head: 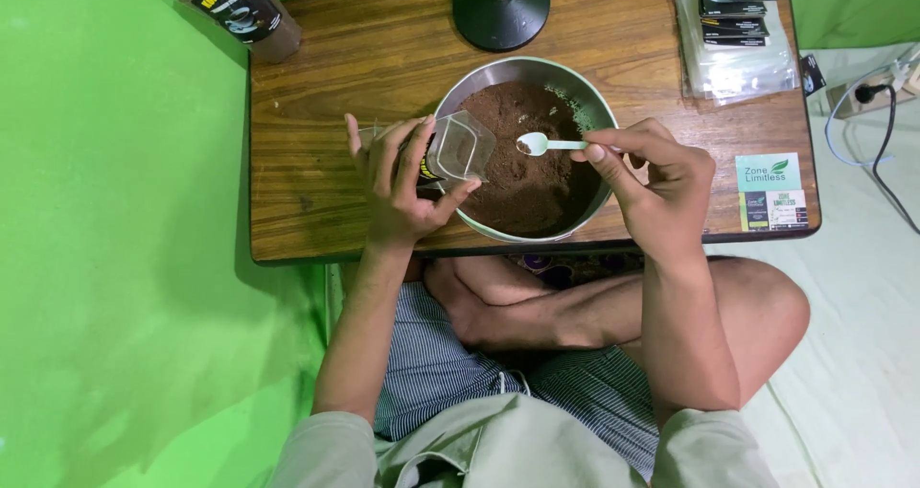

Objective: Scooping coffee powder from a metal bowl into a small plastic container using a small spoon while sitting on the floor.

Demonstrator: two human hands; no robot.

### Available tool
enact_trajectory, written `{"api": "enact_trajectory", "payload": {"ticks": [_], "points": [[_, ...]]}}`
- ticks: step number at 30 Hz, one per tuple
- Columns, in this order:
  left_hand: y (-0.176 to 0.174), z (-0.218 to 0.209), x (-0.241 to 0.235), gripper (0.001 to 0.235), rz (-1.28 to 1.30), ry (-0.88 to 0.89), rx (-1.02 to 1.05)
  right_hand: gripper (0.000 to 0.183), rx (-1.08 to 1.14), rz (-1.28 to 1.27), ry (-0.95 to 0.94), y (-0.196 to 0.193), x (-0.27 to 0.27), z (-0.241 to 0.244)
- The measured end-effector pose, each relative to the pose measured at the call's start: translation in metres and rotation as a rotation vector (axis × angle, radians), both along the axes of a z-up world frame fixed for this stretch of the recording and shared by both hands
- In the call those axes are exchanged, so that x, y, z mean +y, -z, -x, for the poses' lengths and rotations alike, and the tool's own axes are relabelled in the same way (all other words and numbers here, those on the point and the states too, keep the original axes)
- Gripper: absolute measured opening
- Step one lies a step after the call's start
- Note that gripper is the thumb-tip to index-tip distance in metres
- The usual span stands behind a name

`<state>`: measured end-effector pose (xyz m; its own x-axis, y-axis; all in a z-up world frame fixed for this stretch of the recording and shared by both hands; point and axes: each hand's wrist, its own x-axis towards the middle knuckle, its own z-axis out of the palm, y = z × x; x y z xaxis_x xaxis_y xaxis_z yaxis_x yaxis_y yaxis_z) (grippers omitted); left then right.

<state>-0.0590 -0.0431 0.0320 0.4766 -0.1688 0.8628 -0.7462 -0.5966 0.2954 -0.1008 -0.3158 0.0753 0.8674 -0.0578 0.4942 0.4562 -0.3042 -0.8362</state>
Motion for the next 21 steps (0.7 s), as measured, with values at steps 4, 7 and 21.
{"api": "enact_trajectory", "payload": {"ticks": [4, 7, 21], "points": [[0.0, 0.0, -0.001, 0.074, -0.014, -0.017, -0.02, 0.016, -0.032, -0.024, -0.007, 0.018, 0.022, -0.005], [-0.001, 0.0, -0.001, 0.075, -0.032, -0.025, -0.037, 0.024, -0.33, 0.196, -0.077, 0.003, 0.053, -0.002], [-0.006, 0.002, -0.001, 0.076, -0.002, 0.001, -0.019, 0.015, -0.264, 0.903, 0.107, 0.021, 0.031, 0.0]]}}
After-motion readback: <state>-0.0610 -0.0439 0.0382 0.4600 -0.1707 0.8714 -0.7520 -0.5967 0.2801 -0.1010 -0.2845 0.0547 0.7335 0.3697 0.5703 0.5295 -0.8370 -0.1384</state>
